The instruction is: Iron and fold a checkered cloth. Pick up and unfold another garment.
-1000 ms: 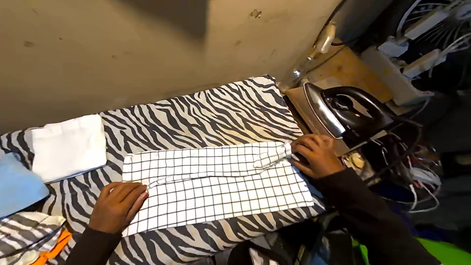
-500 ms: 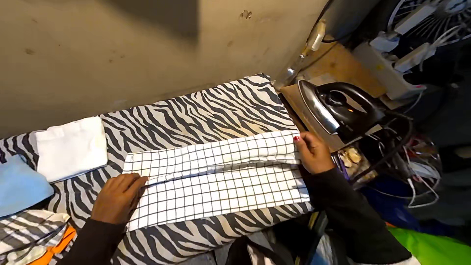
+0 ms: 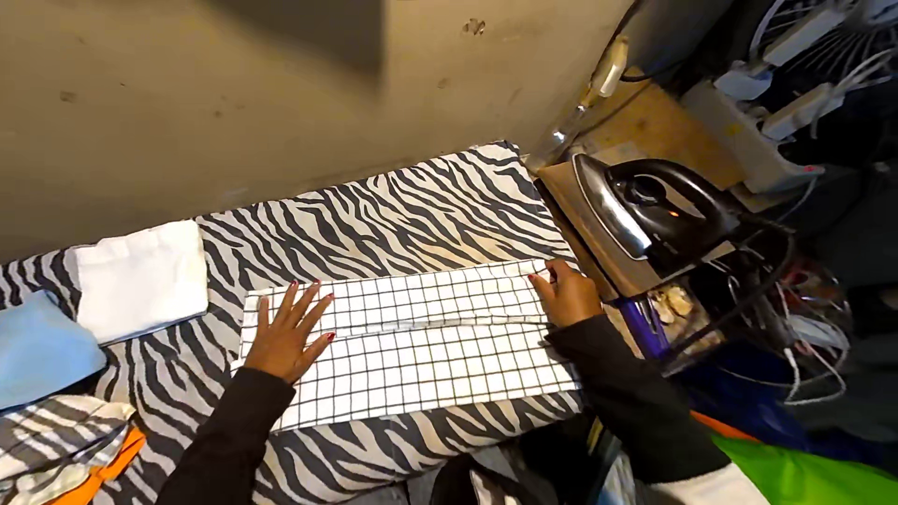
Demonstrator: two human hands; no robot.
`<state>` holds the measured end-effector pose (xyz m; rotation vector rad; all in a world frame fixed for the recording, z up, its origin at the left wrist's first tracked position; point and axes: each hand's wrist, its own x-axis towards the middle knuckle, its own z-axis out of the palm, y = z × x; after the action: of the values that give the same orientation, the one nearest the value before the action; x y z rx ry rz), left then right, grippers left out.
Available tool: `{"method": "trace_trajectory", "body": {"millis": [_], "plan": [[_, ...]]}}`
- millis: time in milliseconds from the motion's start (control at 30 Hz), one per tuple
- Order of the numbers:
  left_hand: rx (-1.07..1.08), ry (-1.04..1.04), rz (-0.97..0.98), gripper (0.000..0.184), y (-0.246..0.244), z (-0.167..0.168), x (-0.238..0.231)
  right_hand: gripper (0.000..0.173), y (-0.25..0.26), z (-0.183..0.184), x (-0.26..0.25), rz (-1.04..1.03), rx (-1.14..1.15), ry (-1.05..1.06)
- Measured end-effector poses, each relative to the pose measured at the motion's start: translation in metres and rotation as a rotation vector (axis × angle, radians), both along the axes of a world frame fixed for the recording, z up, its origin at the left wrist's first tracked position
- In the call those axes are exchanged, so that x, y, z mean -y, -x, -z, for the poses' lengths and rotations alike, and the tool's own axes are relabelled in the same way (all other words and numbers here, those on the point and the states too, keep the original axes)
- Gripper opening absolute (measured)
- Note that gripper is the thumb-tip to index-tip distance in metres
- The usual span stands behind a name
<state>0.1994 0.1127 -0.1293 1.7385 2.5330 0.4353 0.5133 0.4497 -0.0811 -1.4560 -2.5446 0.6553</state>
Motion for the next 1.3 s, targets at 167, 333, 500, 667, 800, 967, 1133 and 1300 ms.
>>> {"method": "trace_trajectory", "body": {"millis": [167,333,500,667,800,967,1133,1300], "plan": [[-0.016,0.062,0.078,0.073,-0.036,-0.019,-0.023,0.058,-0.01,0.0,0.012,0.052,-0.028,-0.065],[0.086,-0.199,0.414,0.038,-0.102,-0.008,-0.097,0.056,-0.006,0.0,0.02,0.018,-0.048,-0.05],[0.308,-0.185,0.335,0.046,-0.123,-0.002,-0.14,0.05,-0.004,-0.026,0.005,0.043,-0.054,0.021],[0.327,-0.244,0.311,0.046,-0.121,0.004,-0.138,0.041,-0.006,-0.023,0.0,0.032,-0.114,-0.024],[0.276,-0.169,0.438,0.042,-0.114,0.005,-0.134,0.042,-0.009,0.007,0.003,-0.013,-0.045,-0.103],[0.22,-0.004,0.517,0.042,-0.111,-0.004,-0.131,0.042,-0.013,0.009,0.011,0.013,-0.005,-0.155],[0.199,0.069,0.547,0.043,-0.112,-0.008,-0.132,0.044,-0.013,0.017,0.013,-0.043,0.082,-0.299],[0.178,0.057,0.546,0.043,-0.112,-0.006,-0.134,0.059,-0.032,-0.021,-0.022,-0.069,0.031,-0.364]]}}
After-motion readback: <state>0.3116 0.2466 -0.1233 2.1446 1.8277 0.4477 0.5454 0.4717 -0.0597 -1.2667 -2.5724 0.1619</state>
